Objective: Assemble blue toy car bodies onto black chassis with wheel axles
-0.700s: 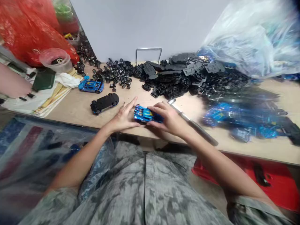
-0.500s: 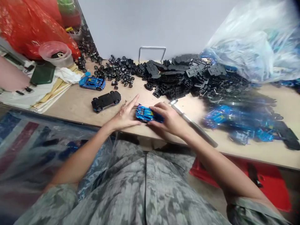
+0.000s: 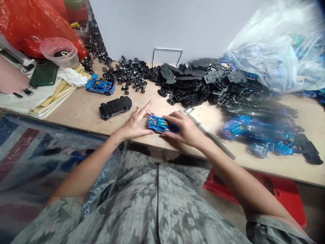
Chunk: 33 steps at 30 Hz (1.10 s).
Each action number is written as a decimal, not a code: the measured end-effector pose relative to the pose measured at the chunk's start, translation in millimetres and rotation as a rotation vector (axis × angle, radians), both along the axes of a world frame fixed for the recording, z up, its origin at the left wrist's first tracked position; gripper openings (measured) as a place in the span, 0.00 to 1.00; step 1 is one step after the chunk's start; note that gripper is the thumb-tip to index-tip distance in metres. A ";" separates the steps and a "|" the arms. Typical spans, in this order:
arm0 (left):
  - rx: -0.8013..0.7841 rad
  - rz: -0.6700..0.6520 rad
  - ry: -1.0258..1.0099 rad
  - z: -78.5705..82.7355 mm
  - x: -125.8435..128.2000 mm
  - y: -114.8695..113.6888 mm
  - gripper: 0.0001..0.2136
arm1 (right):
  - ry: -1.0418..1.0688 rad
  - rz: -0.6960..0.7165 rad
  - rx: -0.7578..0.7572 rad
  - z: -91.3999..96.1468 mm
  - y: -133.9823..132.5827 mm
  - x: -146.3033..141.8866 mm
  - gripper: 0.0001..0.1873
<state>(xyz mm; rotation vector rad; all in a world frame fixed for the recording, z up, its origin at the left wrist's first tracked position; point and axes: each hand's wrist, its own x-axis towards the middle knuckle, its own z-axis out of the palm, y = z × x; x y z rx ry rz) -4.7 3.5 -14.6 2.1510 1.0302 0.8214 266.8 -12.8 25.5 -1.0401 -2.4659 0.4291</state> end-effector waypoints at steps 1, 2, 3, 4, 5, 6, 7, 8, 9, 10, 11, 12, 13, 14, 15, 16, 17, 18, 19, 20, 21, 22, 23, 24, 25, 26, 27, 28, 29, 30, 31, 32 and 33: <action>0.004 -0.006 -0.002 -0.3 0.0 0.4 0.58 | 0.008 0.008 -0.005 0.3 0.6 2.8 0.35; 0.006 -0.011 -0.006 -0.7 -0.1 0.8 0.57 | 0.017 0.017 -0.014 1.1 1.1 5.9 0.37; 0.007 -0.015 -0.009 -1.0 -0.2 1.1 0.57 | 0.023 0.025 -0.023 2.3 1.5 9.1 0.39; 0.008 -0.016 -0.011 -1.1 -0.4 1.2 0.57 | 0.025 0.031 -0.031 3.9 1.8 12.3 0.39; 0.007 -0.016 -0.013 -1.1 -0.5 1.4 0.57 | 0.025 0.036 -0.035 5.5 2.1 15.0 0.38; 0.005 -0.015 -0.013 -0.9 -0.7 1.4 0.57 | 0.024 0.039 -0.035 7.0 2.4 17.2 0.35; 0.004 -0.014 -0.012 -0.6 -0.9 1.5 0.57 | 0.026 0.041 -0.030 8.2 2.6 18.5 0.33; 0.004 -0.015 -0.010 -0.1 -1.2 1.5 0.57 | 0.028 0.043 -0.026 9.1 2.7 19.1 0.30; 0.005 -0.017 -0.009 0.5 -1.3 1.6 0.57 | 0.030 0.045 -0.021 9.5 2.8 19.0 0.29; 0.008 -0.023 -0.009 1.2 -1.5 1.6 0.57 | 0.029 0.046 -0.015 9.7 2.8 18.3 0.28; 0.011 -0.029 -0.010 1.8 -1.5 1.6 0.57 | 0.025 0.049 -0.010 9.7 2.8 17.2 0.28; 0.012 -0.033 -0.010 2.5 -1.6 1.6 0.57 | 0.020 0.053 -0.005 9.6 2.7 15.9 0.28; 0.012 -0.035 -0.008 3.1 -1.5 1.5 0.57 | 0.017 0.057 -0.001 9.5 2.5 14.6 0.28; 0.008 -0.034 -0.003 3.6 -1.4 1.3 0.57 | 0.018 0.061 0.004 9.4 2.2 13.5 0.28; 0.002 -0.028 0.004 4.0 -1.2 1.1 0.57 | 0.024 0.062 0.009 9.5 1.8 12.7 0.27; -0.003 -0.019 0.011 4.4 -1.0 0.8 0.57 | 0.033 0.060 0.015 9.7 1.2 12.2 0.27; -0.007 -0.012 0.015 4.6 -0.8 0.5 0.57 | 0.042 0.055 0.021 9.9 0.6 12.1 0.27; -0.009 -0.007 0.015 4.8 -0.6 0.3 0.56 | 0.048 0.048 0.026 10.0 -0.1 12.2 0.26; -0.010 -0.006 0.014 4.9 -0.4 0.1 0.56 | 0.052 0.043 0.027 9.8 -0.8 12.4 0.26; -0.010 -0.007 0.013 4.8 -0.2 0.0 0.56 | 0.056 0.040 0.027 9.5 -1.5 12.8 0.25; -0.010 -0.008 0.012 4.7 -0.1 -0.1 0.56 | 0.059 0.039 0.025 8.9 -2.1 13.1 0.25; -0.010 -0.009 0.013 4.6 0.0 -0.1 0.56 | 0.064 0.040 0.024 8.1 -2.6 13.4 0.25; -0.010 -0.008 0.014 4.4 0.1 0.0 0.56 | 0.069 0.041 0.022 7.2 -3.0 13.5 0.25; -0.008 -0.006 0.015 4.2 0.1 0.0 0.56 | 0.072 0.040 0.021 6.4 -3.2 13.6 0.25; -0.007 -0.004 0.014 4.0 0.0 0.1 0.56 | 0.073 0.038 0.019 5.8 -3.3 13.6 0.25; -0.005 -0.002 0.013 3.8 0.0 0.1 0.56 | 0.071 0.036 0.015 5.4 -3.3 13.5 0.25; -0.004 -0.002 0.012 3.6 -0.1 0.2 0.56 | 0.069 0.033 0.010 5.3 -3.2 13.4 0.25; -0.003 -0.002 0.010 3.5 -0.1 0.3 0.56 | 0.066 0.030 0.007 5.4 -3.1 13.4 0.25; -0.002 -0.004 0.009 3.3 -0.1 0.3 0.56 | 0.063 0.030 0.004 5.7 -3.0 13.4 0.25; -0.001 -0.008 0.006 3.2 -0.2 0.4 0.56 | 0.060 0.031 0.002 6.0 -2.9 13.5 0.25; 0.002 -0.012 0.003 3.0 -0.2 0.5 0.56 | 0.058 0.035 0.000 6.3 -2.9 13.7 0.25; 0.005 -0.015 -0.001 2.8 -0.2 0.5 0.56 | 0.056 0.040 -0.001 6.6 -2.9 13.9 0.25; 0.009 -0.016 -0.004 2.7 -0.2 0.5 0.56 | 0.054 0.045 -0.002 6.8 -2.9 14.1 0.25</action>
